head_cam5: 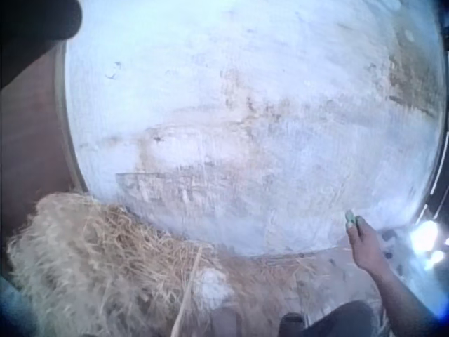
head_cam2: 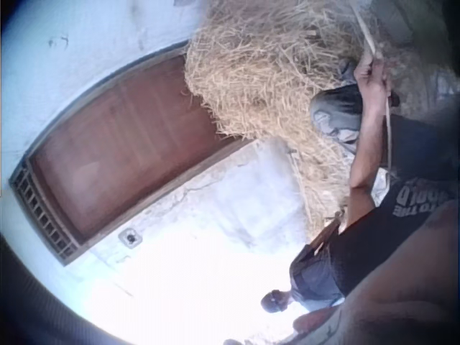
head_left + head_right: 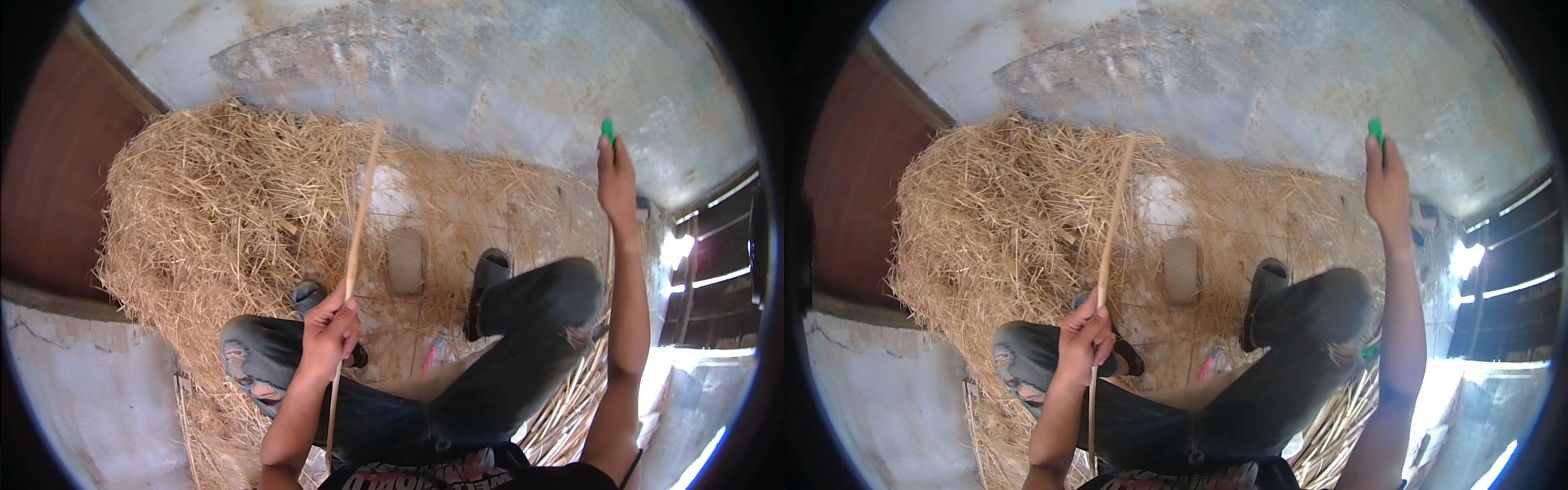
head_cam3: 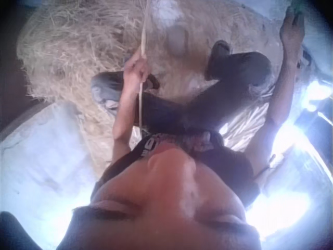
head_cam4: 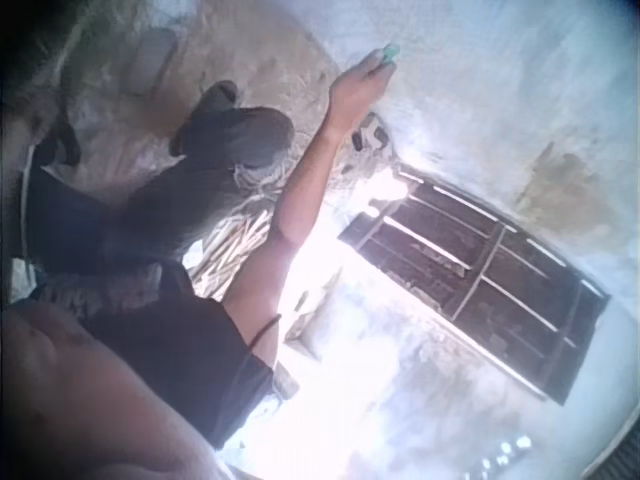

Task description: The person uses a utility knife to shave thin layers off a narrow wood strip, working along the length of the wood while sitting on a floor with straw.

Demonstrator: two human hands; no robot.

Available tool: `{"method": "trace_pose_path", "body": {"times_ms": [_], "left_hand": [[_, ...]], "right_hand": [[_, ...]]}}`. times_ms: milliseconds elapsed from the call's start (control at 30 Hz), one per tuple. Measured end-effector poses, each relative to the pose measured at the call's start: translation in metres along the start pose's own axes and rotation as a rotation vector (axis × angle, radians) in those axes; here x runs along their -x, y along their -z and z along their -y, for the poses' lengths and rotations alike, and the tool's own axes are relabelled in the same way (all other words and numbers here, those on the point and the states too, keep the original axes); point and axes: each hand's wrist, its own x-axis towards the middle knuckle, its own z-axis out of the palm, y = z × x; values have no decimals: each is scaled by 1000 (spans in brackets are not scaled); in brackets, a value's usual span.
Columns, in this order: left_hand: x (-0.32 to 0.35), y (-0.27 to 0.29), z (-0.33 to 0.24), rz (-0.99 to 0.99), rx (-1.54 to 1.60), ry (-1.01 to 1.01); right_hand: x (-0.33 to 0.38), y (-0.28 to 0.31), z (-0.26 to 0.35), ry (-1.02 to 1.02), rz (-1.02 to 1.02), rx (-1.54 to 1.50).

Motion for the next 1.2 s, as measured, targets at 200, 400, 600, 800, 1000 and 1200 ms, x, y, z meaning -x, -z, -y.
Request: {"method": "trace_pose_path", "body": {"times_ms": [200, 400, 600, 800, 1000, 1200], "left_hand": [[-5, -1, 10, -16, 39, -45], [3, 2, 15, -150, -122, -24], [-9, -21, 23, -69, -227, -22], [25, -33, 58, -53, -185, -83], [86, -6, 100, -90, 5, -73], [107, 24, 135, -155, 10, -122]], "right_hand": [[288, 37, -265, -330, 434, 596], [519, 35, -253, -1158, 634, 743], [635, 42, -256, -1205, 322, 912], [593, 55, -303, -1533, 89, 618], [521, 25, -243, -1406, -260, -349], [365, 17, -154, -1225, -588, -972]]}}
